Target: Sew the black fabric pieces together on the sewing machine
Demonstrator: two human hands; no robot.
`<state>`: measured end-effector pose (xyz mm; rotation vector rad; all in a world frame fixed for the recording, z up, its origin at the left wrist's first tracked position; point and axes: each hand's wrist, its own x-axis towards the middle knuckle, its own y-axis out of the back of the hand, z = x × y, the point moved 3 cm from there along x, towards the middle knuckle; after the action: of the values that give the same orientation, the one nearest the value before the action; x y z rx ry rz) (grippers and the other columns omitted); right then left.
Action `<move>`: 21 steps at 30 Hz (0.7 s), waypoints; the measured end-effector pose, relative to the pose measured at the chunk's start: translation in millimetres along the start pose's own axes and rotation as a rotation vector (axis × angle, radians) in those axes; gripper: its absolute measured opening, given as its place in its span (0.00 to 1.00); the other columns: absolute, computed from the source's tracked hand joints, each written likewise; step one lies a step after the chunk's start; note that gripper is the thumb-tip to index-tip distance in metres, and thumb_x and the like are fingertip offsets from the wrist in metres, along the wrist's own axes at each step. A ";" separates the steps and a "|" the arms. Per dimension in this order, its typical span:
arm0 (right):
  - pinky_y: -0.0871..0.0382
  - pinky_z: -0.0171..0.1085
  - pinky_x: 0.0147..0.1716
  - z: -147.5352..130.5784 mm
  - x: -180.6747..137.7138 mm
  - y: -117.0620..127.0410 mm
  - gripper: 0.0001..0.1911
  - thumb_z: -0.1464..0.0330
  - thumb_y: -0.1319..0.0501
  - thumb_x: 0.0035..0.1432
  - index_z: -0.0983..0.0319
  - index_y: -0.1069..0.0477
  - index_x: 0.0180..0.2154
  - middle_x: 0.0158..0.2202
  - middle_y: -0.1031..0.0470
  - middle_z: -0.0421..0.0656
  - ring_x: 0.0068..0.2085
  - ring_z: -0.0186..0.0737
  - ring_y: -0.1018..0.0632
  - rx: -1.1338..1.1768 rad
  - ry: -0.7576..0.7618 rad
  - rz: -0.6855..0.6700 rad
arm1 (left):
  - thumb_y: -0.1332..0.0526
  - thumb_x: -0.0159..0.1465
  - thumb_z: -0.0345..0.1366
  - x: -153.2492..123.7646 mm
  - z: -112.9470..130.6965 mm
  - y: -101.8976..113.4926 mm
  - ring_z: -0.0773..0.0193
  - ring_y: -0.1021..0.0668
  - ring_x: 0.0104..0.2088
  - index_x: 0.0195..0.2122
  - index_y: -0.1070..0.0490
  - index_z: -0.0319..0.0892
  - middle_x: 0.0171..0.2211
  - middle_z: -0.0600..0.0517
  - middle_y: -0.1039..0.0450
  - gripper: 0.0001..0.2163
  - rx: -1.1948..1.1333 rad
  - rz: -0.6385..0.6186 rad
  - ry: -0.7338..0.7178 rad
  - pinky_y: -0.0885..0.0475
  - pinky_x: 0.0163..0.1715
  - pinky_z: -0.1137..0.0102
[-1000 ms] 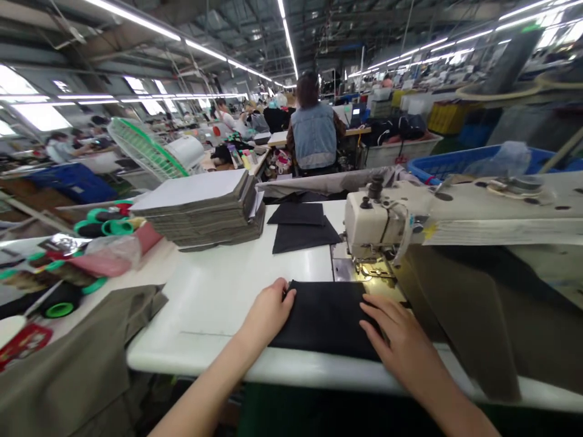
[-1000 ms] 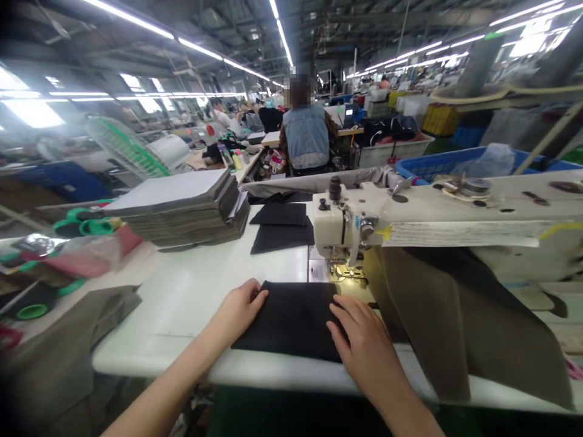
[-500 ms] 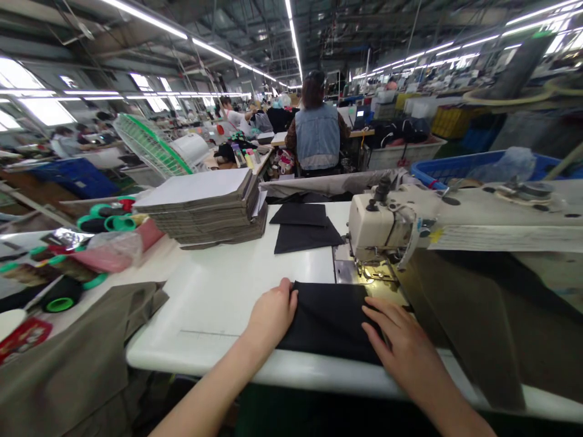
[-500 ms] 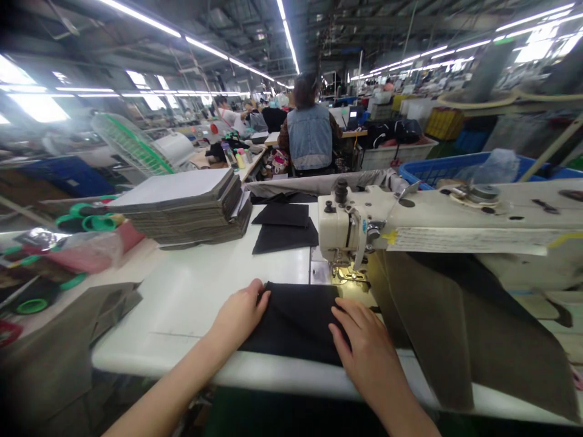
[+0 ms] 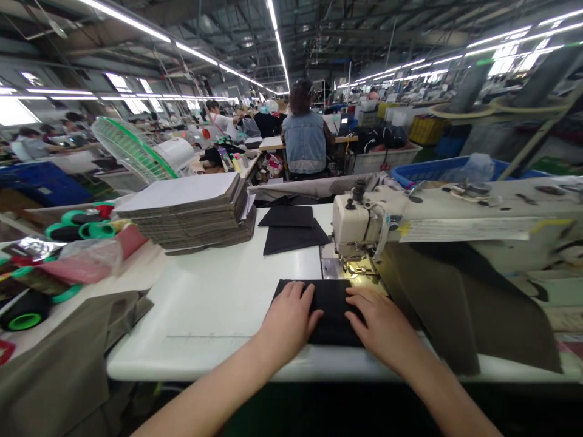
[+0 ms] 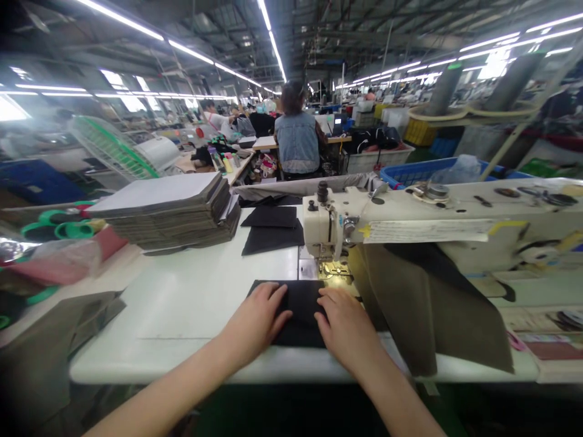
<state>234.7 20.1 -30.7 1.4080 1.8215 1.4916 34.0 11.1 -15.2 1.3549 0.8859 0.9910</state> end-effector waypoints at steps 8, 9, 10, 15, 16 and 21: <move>0.35 0.51 0.62 -71.2 17.1 -32.6 0.23 0.71 0.51 0.69 0.65 0.35 0.63 0.64 0.33 0.52 0.64 0.48 0.31 0.098 0.048 0.132 | 0.43 0.65 0.36 -15.5 8.1 -37.4 0.40 0.44 0.70 0.68 0.40 0.37 0.69 0.37 0.45 0.29 0.081 0.097 -0.008 0.44 0.65 0.44; 0.35 0.51 0.63 -71.0 13.8 -38.9 0.24 0.70 0.51 0.70 0.64 0.37 0.65 0.65 0.34 0.51 0.65 0.47 0.32 0.124 0.054 0.124 | 0.43 0.65 0.35 -15.2 5.6 -37.6 0.40 0.45 0.70 0.68 0.40 0.37 0.69 0.37 0.46 0.29 0.086 0.093 -0.015 0.44 0.65 0.44; 0.35 0.51 0.63 -67.1 8.9 -43.1 0.25 0.69 0.51 0.70 0.63 0.38 0.65 0.66 0.35 0.50 0.65 0.47 0.33 0.132 0.048 0.114 | 0.43 0.65 0.36 -15.0 3.5 -37.0 0.40 0.45 0.70 0.68 0.40 0.37 0.70 0.37 0.47 0.29 0.089 0.094 -0.014 0.44 0.65 0.44; 0.35 0.53 0.63 -17.6 -23.9 -31.9 0.25 0.72 0.49 0.67 0.63 0.35 0.64 0.66 0.36 0.50 0.66 0.49 0.34 0.019 0.006 0.089 | 0.44 0.69 0.43 -11.8 4.6 -27.6 0.39 0.43 0.69 0.67 0.39 0.36 0.69 0.35 0.46 0.27 0.034 0.087 0.026 0.42 0.64 0.42; 0.34 0.53 0.62 -8.6 -28.7 -26.8 0.24 0.71 0.48 0.67 0.63 0.34 0.63 0.66 0.35 0.49 0.66 0.49 0.34 0.007 0.010 0.079 | 0.43 0.69 0.44 -9.1 6.7 -24.9 0.38 0.42 0.69 0.66 0.38 0.36 0.68 0.35 0.44 0.27 0.017 0.080 0.043 0.42 0.64 0.41; 0.33 0.53 0.61 11.0 -28.4 -13.1 0.23 0.69 0.44 0.65 0.62 0.32 0.61 0.64 0.33 0.49 0.65 0.50 0.33 0.010 0.005 0.033 | 0.42 0.70 0.46 17.5 21.7 -13.0 0.45 0.44 0.70 0.66 0.39 0.40 0.69 0.40 0.44 0.26 -0.141 0.017 -0.141 0.45 0.66 0.45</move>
<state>249.5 1.9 -54.2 1.4467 1.8195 1.5051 61.1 20.3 -26.4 1.2963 0.6876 0.9411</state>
